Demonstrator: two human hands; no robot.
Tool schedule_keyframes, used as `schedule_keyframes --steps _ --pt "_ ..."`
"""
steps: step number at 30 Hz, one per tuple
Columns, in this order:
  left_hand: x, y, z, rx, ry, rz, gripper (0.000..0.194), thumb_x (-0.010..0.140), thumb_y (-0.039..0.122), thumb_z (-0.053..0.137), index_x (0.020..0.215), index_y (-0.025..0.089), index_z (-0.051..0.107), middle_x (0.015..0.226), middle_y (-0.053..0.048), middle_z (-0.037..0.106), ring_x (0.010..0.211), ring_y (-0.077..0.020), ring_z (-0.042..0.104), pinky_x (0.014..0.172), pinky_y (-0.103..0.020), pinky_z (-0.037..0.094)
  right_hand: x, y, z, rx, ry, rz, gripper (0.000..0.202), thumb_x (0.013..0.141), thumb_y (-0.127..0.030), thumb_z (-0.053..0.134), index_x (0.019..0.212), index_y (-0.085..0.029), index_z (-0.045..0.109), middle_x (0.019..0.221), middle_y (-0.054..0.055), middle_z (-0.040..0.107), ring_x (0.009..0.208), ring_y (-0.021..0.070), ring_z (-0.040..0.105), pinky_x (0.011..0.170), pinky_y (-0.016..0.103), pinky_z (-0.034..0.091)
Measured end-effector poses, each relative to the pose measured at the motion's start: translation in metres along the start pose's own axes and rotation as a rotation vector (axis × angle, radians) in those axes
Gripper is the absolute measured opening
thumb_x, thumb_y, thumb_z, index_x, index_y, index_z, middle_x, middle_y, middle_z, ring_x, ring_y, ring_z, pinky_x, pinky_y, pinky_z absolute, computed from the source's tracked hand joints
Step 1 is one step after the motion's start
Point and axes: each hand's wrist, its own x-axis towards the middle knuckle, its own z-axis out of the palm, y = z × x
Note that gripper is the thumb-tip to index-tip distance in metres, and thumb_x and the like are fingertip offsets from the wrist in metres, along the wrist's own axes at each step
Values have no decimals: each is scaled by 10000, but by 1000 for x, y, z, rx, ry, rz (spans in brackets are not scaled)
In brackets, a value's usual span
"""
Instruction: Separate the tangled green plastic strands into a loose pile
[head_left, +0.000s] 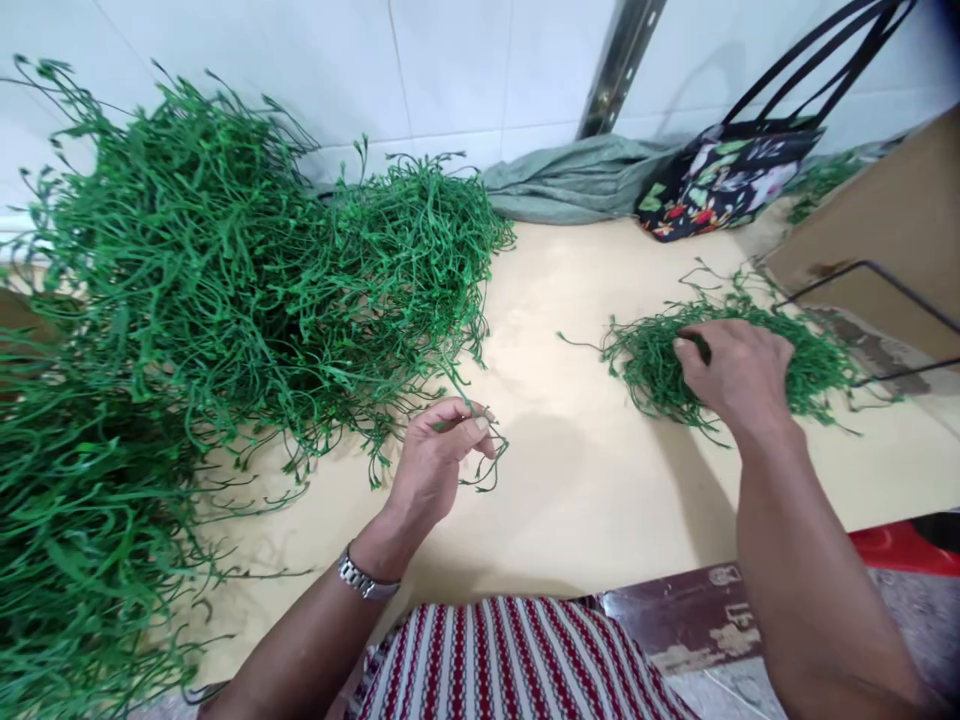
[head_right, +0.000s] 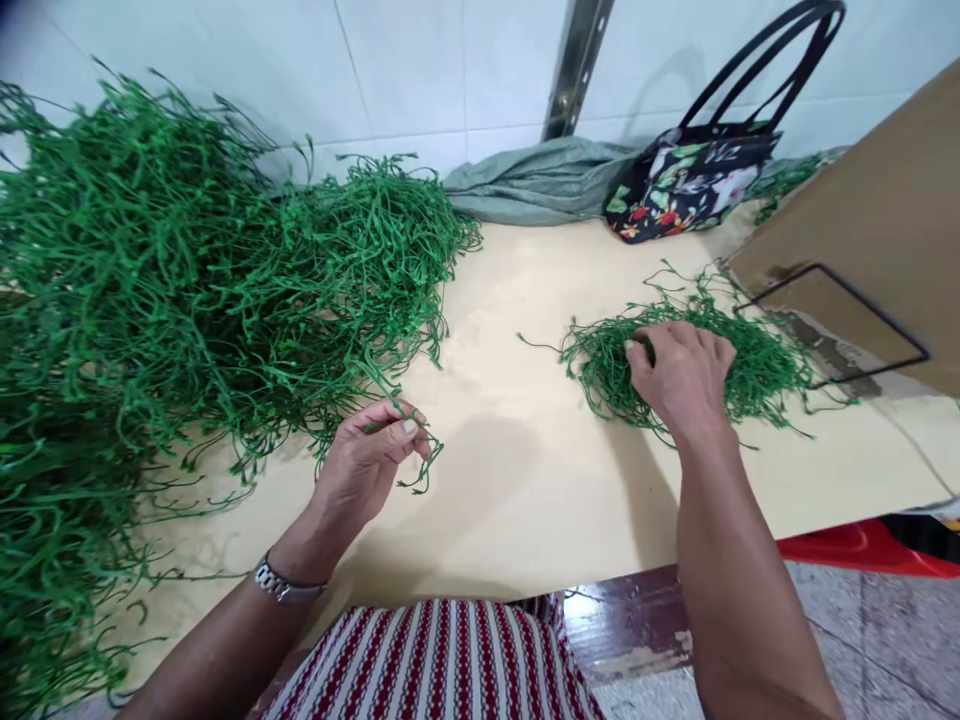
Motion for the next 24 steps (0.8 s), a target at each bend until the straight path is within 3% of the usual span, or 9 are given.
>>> schedule_keyframes --steps 3,6,8,10,13,16,18,21,24 --pt "0 1 2 -1 8 21 98 596 143 679 554 133 591 684 5 593 497 -78 537 533 -245 427 0 -18 -23 -7 16 -8 118 795 -265 565 873 -200 626 861 102 607 864 273 528 792 429 330" --pt "-1 -1 5 -9 26 65 86 588 140 685 542 137 612 687 2 593 510 -76 529 538 -242 421 -8 -69 -45 288 62 14 145 849 -251 491 791 -203 615 811 82 599 822 236 548 758 382 393" --pt "-1 -4 9 -10 31 108 68 593 139 686 550 144 634 695 0 594 517 -74 519 543 -238 419 -19 -113 -48 702 -99 -16 176 865 -274 478 773 -191 604 778 52 606 755 185 577 682 323 446" --pt "-2 -9 13 -2 33 177 49 603 128 684 572 158 660 704 0 595 563 -80 522 569 -231 425 -33 -153 -43 945 -407 -35 176 853 -321 507 919 -181 590 811 39 626 741 158 595 636 278 470" --pt "-2 -15 18 -20 70 252 69 597 105 687 591 173 674 713 4 595 688 -96 540 645 -218 435 -51 -187 -27 995 -378 -8 145 845 -301 516 905 -173 551 756 24 591 647 121 558 571 238 467" --pt "-3 -17 21 -66 124 182 72 573 106 692 575 164 650 711 15 610 628 -77 530 610 -208 422 -61 -190 -15 817 -124 -139 59 819 -178 528 878 -179 535 787 48 584 715 144 554 638 265 476" --pt "-3 -16 22 -78 144 117 84 568 107 688 550 150 618 677 19 618 567 -64 515 578 -202 407 -64 -183 -12 698 -43 -284 110 816 -101 493 874 -183 538 787 56 592 754 159 560 680 283 473" --pt "-3 -14 22 -90 152 47 122 593 122 683 537 140 576 574 25 595 541 -66 514 580 -199 403 -65 -175 -11 653 -40 -464 187 812 -41 442 868 -184 548 809 63 590 758 156 558 672 279 471" --pt "-4 -14 23 -121 145 36 120 598 151 696 576 145 578 557 24 600 528 -78 530 560 -205 408 -64 -176 -14 830 -102 -436 171 832 -73 425 874 -182 550 871 78 567 807 155 552 680 279 474"
